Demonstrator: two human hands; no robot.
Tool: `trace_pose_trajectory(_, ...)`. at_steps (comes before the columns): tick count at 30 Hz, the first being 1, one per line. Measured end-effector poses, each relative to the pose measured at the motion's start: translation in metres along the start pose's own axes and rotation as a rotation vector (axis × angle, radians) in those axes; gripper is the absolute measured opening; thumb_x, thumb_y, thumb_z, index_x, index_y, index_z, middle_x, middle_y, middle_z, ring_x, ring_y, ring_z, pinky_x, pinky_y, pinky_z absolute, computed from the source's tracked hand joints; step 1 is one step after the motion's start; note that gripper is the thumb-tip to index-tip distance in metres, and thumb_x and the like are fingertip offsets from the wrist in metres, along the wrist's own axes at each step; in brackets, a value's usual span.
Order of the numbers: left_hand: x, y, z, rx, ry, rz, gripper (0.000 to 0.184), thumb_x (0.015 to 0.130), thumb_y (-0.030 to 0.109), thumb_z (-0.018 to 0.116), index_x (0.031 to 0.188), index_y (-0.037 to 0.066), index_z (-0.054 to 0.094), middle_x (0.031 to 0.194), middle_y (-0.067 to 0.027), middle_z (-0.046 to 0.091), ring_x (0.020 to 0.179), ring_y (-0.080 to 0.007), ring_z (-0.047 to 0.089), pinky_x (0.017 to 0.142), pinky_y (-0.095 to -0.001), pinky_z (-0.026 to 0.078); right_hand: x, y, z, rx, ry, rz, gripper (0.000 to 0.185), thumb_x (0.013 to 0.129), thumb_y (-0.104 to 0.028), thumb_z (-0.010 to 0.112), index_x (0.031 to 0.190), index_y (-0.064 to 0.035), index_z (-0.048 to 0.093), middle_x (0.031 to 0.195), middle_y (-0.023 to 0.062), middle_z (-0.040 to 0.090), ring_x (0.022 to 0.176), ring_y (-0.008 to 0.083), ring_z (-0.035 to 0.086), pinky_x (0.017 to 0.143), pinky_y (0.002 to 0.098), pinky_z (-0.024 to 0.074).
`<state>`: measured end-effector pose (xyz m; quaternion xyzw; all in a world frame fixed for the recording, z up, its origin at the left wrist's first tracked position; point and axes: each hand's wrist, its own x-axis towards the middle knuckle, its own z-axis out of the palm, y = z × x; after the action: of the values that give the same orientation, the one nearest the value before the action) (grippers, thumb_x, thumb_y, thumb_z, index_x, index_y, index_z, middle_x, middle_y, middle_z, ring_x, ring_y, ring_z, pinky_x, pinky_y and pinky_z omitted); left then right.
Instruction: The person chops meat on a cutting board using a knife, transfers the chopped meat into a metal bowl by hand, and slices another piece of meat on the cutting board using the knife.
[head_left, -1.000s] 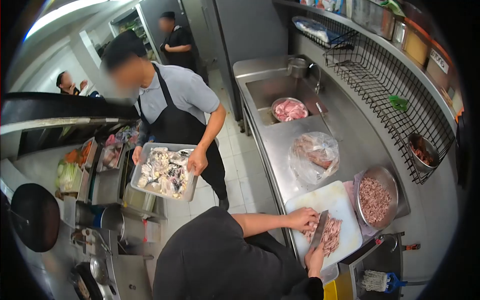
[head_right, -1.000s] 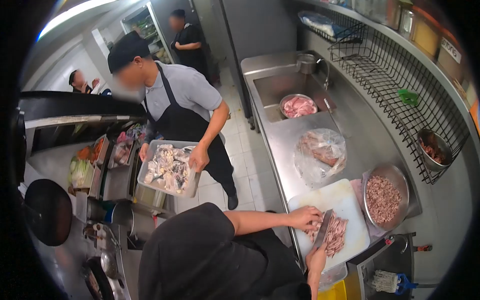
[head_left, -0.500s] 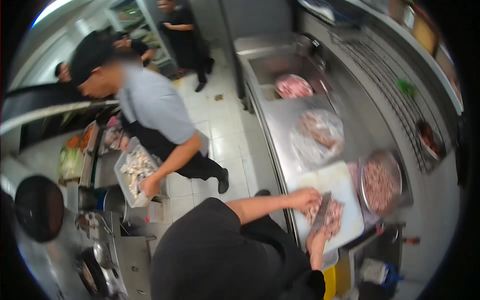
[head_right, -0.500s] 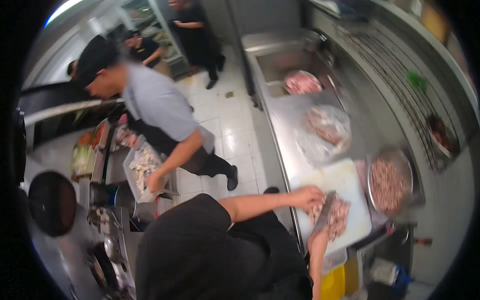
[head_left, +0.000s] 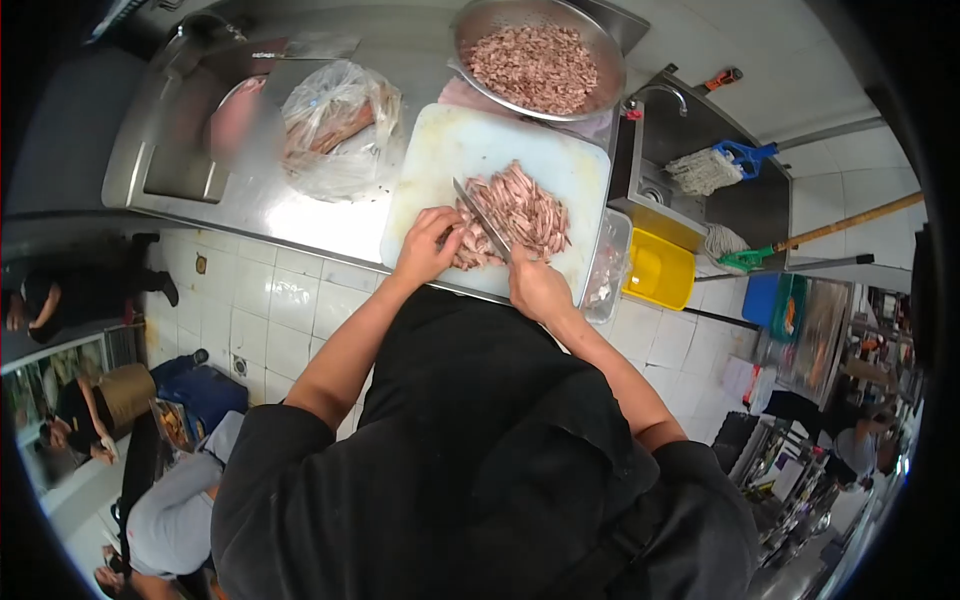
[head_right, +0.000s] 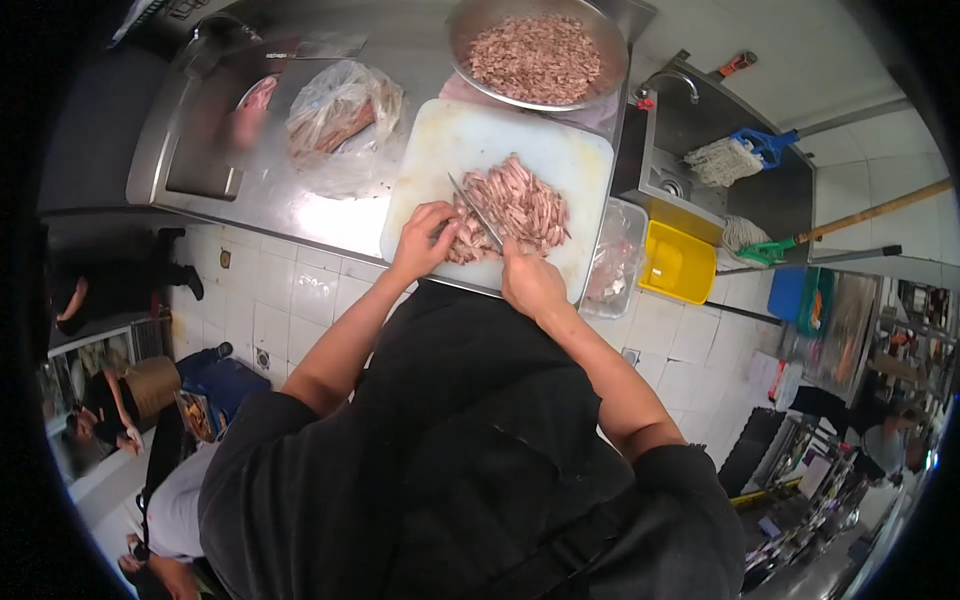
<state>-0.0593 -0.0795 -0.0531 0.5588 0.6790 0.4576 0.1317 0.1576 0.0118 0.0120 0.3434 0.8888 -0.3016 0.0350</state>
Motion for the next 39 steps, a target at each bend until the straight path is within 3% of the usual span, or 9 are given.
trace_pose_trajectory(6, 0.018, -0.011, -0.009, 0.132, -0.139, 0.256, 0.026, 0.084, 0.009, 0.073, 0.108, 0.001, 0.070, 0.114, -0.0143, 0.067, 0.109, -0.0331, 0.063, 0.093, -0.0408, 0.053, -0.001, -0.022, -0.015, -0.062, 0.001, 0.038, 0.016, 0.095, -0.010, 0.050, 0.105, 0.0022, 0.047, 0.073, 0.0278, 0.067, 0.072, 0.0491, 0.067, 0.066, 0.0589, 0.0504)
trace_pose_trajectory(13, 0.017, -0.019, -0.007, 0.095, -0.156, 0.243, 0.027, 0.083, 0.010, 0.074, 0.108, 0.001, 0.070, 0.113, -0.0148, 0.067, 0.108, -0.0330, 0.063, 0.093, -0.0406, 0.054, -0.002, -0.057, -0.033, -0.179, -0.203, 0.123, 0.019, 0.093, -0.007, 0.045, 0.111, 0.0007, 0.048, 0.082, 0.0280, 0.071, 0.078, 0.0454, 0.071, 0.072, 0.0571, 0.0535)
trace_pose_trajectory(18, 0.016, -0.021, -0.004, 0.094, -0.140, 0.235, 0.027, 0.082, 0.011, 0.076, 0.106, 0.001, 0.070, 0.112, -0.0141, 0.067, 0.106, -0.0327, 0.063, 0.092, -0.0401, 0.054, 0.031, -0.029, 0.016, -0.127, -0.076, 0.076, 0.021, 0.093, -0.008, 0.046, 0.112, 0.0011, 0.047, 0.084, 0.0293, 0.071, 0.080, 0.0481, 0.070, 0.074, 0.0574, 0.0536)
trace_pose_trajectory(25, 0.017, -0.015, -0.004, 0.082, -0.096, 0.227, 0.022, 0.083, 0.011, 0.075, 0.102, 0.002, 0.070, 0.110, -0.0119, 0.068, 0.104, -0.0319, 0.064, 0.091, -0.0392, 0.054, 0.016, -0.034, -0.015, -0.076, -0.074, 0.063, 0.025, 0.092, -0.007, 0.048, 0.115, 0.0037, 0.046, 0.085, 0.0301, 0.070, 0.079, 0.0488, 0.070, 0.075, 0.0582, 0.0529)
trace_pose_trajectory(27, 0.018, -0.019, -0.003, 0.073, -0.128, 0.201, 0.021, 0.082, 0.012, 0.075, 0.101, 0.003, 0.070, 0.109, -0.0111, 0.068, 0.103, -0.0313, 0.064, 0.090, -0.0389, 0.054, 0.001, -0.045, -0.032, -0.060, -0.167, 0.107, 0.025, 0.092, -0.006, 0.047, 0.114, 0.0045, 0.046, 0.084, 0.0315, 0.070, 0.080, 0.0493, 0.070, 0.075, 0.0588, 0.0527)
trace_pose_trajectory(31, 0.015, -0.021, -0.002, 0.091, -0.119, 0.173, 0.021, 0.082, 0.012, 0.076, 0.100, 0.003, 0.070, 0.109, -0.0108, 0.069, 0.102, -0.0308, 0.065, 0.088, -0.0388, 0.055, 0.008, -0.044, -0.010, -0.051, -0.196, 0.166, 0.024, 0.091, -0.006, 0.048, 0.113, 0.0039, 0.046, 0.084, 0.0322, 0.069, 0.081, 0.0497, 0.069, 0.075, 0.0585, 0.0527)
trace_pose_trajectory(33, 0.016, -0.023, -0.002, 0.068, -0.124, 0.187, 0.020, 0.083, 0.012, 0.076, 0.100, 0.003, 0.071, 0.110, -0.0109, 0.069, 0.101, -0.0302, 0.065, 0.088, -0.0394, 0.055, 0.032, -0.022, 0.020, 0.003, -0.081, 0.073, 0.022, 0.092, -0.008, 0.049, 0.112, 0.0032, 0.046, 0.085, 0.0322, 0.069, 0.083, 0.0505, 0.069, 0.077, 0.0594, 0.0523)
trace_pose_trajectory(37, 0.019, -0.018, -0.005, 0.035, -0.126, 0.169, 0.019, 0.083, 0.011, 0.075, 0.099, 0.003, 0.071, 0.109, -0.0115, 0.069, 0.102, -0.0308, 0.065, 0.088, -0.0398, 0.054, 0.038, -0.007, 0.004, 0.078, -0.042, 0.014, 0.020, 0.093, -0.009, 0.049, 0.109, 0.0031, 0.046, 0.087, 0.0335, 0.068, 0.082, 0.0521, 0.067, 0.078, 0.0604, 0.0520)
trace_pose_trajectory(39, 0.016, -0.013, -0.005, -0.013, -0.004, 0.153, 0.017, 0.083, 0.009, 0.074, 0.098, 0.003, 0.070, 0.106, -0.0117, 0.069, 0.102, -0.0317, 0.064, 0.088, -0.0399, 0.053, 0.030, -0.008, -0.005, 0.050, -0.038, 0.041, 0.021, 0.092, -0.008, 0.049, 0.110, 0.0031, 0.046, 0.087, 0.0337, 0.068, 0.083, 0.0516, 0.068, 0.077, 0.0600, 0.0524)
